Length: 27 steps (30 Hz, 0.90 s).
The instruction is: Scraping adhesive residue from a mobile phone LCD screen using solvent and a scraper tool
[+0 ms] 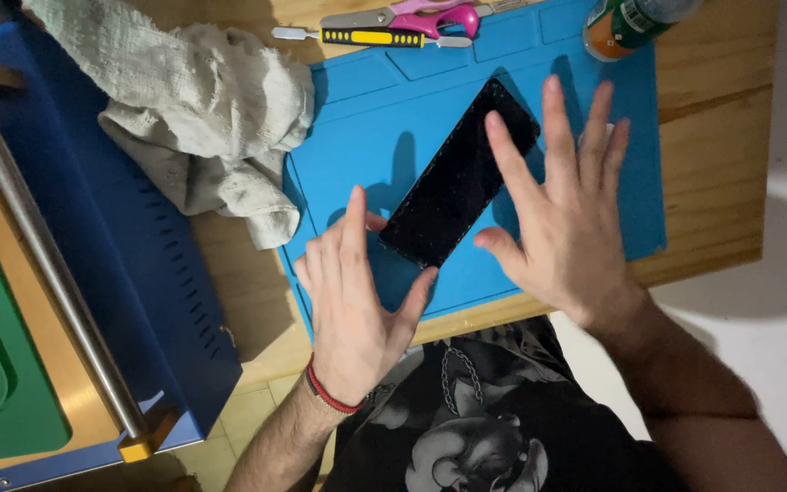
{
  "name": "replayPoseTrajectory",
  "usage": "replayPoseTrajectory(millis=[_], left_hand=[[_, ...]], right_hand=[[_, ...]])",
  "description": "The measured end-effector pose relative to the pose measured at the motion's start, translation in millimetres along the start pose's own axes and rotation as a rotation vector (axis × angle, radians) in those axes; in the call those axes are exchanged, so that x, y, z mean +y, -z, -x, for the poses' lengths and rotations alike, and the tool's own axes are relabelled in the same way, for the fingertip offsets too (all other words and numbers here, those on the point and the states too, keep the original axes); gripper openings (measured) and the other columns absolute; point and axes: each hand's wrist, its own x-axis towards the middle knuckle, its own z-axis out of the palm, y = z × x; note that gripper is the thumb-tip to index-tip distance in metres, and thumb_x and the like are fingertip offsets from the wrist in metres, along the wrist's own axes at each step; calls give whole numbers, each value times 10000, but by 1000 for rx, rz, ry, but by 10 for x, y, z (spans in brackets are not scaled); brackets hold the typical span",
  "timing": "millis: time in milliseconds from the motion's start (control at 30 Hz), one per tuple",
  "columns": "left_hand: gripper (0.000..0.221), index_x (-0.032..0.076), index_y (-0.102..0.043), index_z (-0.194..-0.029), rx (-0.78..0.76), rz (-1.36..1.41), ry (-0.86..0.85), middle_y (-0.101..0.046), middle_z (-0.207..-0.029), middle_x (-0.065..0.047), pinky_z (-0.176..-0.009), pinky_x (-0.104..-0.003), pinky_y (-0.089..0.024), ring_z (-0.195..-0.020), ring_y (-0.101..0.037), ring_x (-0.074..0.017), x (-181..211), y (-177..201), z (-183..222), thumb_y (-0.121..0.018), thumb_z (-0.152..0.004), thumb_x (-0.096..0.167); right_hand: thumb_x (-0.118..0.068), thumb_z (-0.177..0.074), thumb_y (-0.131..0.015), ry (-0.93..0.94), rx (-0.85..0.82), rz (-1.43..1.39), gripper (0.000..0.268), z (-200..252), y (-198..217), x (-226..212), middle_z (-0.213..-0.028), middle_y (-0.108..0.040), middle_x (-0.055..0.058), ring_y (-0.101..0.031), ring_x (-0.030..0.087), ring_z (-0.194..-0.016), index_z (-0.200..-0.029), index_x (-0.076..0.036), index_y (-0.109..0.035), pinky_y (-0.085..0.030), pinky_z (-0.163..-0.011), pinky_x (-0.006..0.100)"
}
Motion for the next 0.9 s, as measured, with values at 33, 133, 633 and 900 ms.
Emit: replayPoseTrajectory(millis=[33, 133, 633, 900], left_hand=[[985, 3, -263, -1723, 6, -2, -6, -627, -1457, -85, -1054, -492, -395, -1239, -574, -334, -4, 0, 2, -812, -1031, 438], [954, 2, -266, -1723, 6, -3, -15, -624, -1467, -94, -1059, -492, -397, -1242, -570, -338, 4, 22, -10, -759, -1057, 475], [918, 16, -284, -1723, 17, -31, -7, -621, -1483, -92, -1061, -487, -405, -1247, -576, -336, -6, -3, 14, -710, -1090, 527], [890, -1, -326, -1707, 50, -93, -25, -632, -1461, -102, -1037, -473, -413, -1224, -583, -334, 9, -29, 0, -612, -1110, 593]], right_hand=[[-847, -1050, -166, 120, -7, -22, 983, 14, -36, 25, -1854, -89, 240, -57, 643, -1666, -1819, -249, -298, -182, -1320, 861], [-881, -1038, -173, 331, -32, -39, 963, 55, -135, -5, -1847, -148, 166, -86, 553, -1678, -1793, -295, -292, -128, -1362, 771], [-920, -1016, -205, 313, -8, 20, 1034, 145, -17, 114, -1829, -257, 177, -104, 544, -1649, -1762, -267, -496, -155, -1295, 786], [-852, -728, -789, 222, -80, 124, 1237, 216, -12, 203, -1844, -204, 250, -207, 716, -1588, -1769, -295, -420, -316, -1138, 951]])
